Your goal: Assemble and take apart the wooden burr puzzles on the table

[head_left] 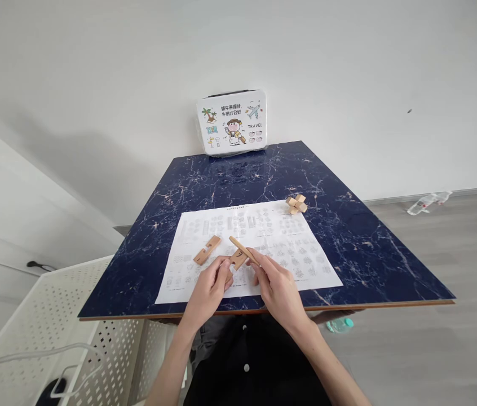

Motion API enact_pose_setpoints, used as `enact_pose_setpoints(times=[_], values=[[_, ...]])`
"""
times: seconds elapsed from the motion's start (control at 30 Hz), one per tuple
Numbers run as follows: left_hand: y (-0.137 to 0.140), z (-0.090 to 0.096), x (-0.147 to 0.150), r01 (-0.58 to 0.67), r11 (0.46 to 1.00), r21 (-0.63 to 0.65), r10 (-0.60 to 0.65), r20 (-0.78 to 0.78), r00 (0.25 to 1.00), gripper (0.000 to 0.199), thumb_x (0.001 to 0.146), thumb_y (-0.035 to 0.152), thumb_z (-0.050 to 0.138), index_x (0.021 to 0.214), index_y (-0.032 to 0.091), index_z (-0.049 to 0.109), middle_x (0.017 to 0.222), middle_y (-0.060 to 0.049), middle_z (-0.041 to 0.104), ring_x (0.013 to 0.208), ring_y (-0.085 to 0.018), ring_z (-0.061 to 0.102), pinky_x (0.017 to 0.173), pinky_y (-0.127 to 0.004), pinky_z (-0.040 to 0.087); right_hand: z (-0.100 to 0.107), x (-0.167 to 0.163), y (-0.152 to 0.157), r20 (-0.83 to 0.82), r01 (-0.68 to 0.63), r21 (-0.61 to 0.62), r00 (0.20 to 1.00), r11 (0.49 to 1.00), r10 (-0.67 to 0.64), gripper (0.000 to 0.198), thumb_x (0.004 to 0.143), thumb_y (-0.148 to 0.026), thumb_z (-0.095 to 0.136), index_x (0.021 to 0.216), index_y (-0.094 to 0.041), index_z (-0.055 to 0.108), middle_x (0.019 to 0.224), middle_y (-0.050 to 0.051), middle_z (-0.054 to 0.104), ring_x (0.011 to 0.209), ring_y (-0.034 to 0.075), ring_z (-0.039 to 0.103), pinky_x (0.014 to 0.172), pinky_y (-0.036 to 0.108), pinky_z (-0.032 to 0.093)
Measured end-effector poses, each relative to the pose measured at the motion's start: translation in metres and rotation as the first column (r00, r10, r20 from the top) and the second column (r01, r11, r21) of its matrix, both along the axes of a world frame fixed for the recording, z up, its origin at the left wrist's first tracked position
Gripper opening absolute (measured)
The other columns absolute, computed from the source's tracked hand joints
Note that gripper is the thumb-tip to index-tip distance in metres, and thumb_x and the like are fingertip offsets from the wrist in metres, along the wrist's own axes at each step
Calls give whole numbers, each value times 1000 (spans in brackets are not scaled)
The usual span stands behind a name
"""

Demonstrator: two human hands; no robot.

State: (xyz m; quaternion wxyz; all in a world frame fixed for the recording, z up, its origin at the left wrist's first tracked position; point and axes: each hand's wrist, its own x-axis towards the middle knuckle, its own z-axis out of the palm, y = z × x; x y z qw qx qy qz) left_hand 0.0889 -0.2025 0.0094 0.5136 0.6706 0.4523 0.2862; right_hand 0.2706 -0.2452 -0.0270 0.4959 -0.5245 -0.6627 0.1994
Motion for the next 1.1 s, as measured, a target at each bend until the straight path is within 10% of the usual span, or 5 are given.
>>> enact_pose_setpoints(times=[0.6, 1.1], values=[[-2, -3, 3, -49, 998, -31, 53, 172, 984, 31, 109, 54, 40, 112, 23, 44, 61, 11, 24, 53, -12, 29, 56, -25, 33, -1, -3, -1, 128, -58, 48, 990, 997, 51, 50, 112, -26, 35, 161, -28, 42, 93, 8, 71, 69, 18, 69, 59, 25, 56], [-6, 5, 5, -153, 980, -129, 172, 158, 972, 38, 104, 61, 46, 116, 28, 33, 76, 6, 51, 64, -13, 52, 63, -26, 44, -1, -10, -3, 216, -52, 52, 975, 997, 40, 45, 110, -20, 39, 154, -25, 51, 99, 8, 77, 77, 20, 74, 65, 28, 55]])
